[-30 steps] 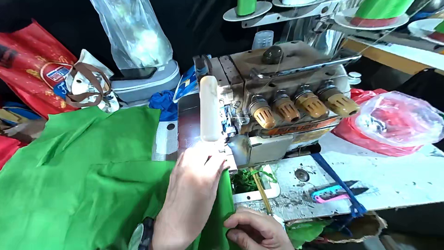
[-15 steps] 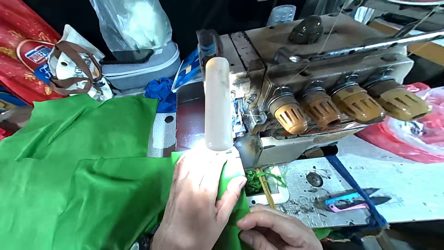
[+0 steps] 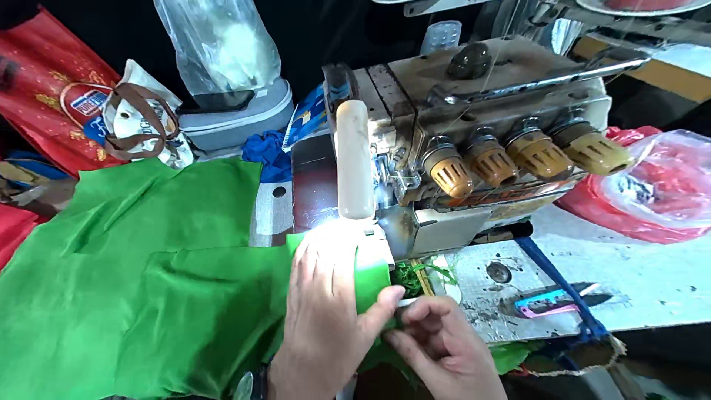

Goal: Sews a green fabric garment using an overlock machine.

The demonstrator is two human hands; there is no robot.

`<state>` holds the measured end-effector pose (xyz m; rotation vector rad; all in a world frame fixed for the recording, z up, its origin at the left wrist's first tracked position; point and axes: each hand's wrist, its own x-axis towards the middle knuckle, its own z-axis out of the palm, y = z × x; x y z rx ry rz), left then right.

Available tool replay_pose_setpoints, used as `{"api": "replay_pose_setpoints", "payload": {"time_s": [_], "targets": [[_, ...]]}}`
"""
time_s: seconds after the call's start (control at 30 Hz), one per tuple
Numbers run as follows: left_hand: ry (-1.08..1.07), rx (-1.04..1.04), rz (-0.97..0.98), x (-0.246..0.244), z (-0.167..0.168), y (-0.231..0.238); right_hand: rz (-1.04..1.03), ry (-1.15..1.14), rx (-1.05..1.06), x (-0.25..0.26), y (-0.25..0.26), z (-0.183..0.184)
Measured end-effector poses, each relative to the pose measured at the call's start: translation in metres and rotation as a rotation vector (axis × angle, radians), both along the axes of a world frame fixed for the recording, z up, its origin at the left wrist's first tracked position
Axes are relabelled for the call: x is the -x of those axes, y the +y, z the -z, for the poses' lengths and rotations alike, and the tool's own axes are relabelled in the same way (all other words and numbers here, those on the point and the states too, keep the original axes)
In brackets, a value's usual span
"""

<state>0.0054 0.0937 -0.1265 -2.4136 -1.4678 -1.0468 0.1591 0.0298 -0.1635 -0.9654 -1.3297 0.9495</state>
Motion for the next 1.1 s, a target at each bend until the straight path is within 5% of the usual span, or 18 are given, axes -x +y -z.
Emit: {"api": "replay_pose_setpoints", "payload": {"time_s": [0.3, 0.53, 0.67, 0.87, 1.1], "targets": [[-0.188, 0.258, 0.117, 0.034, -0.034, 0.024, 0.069, 0.033, 0.051, 0.0, 0.013, -0.014], [-0.486, 0.876, 0.188, 0.101, -0.016, 0.018, 0.083, 0.076, 0.154, 0.001, -0.026, 0.007], [-0.419, 0.835, 0.23, 0.115, -0.035, 0.019, 0.133, 0.043, 0.106, 0.003, -0.026, 0.009], [-0.633, 0.95, 0.257, 0.115, -0.055, 0.019, 0.125, 0.041, 0.071, 0.005, -0.026, 0.01], [-0.483, 0.672, 0.163, 0.1, -0.067, 0.016, 0.066, 0.009, -0.021, -0.002, -0.028, 0.011]]}}
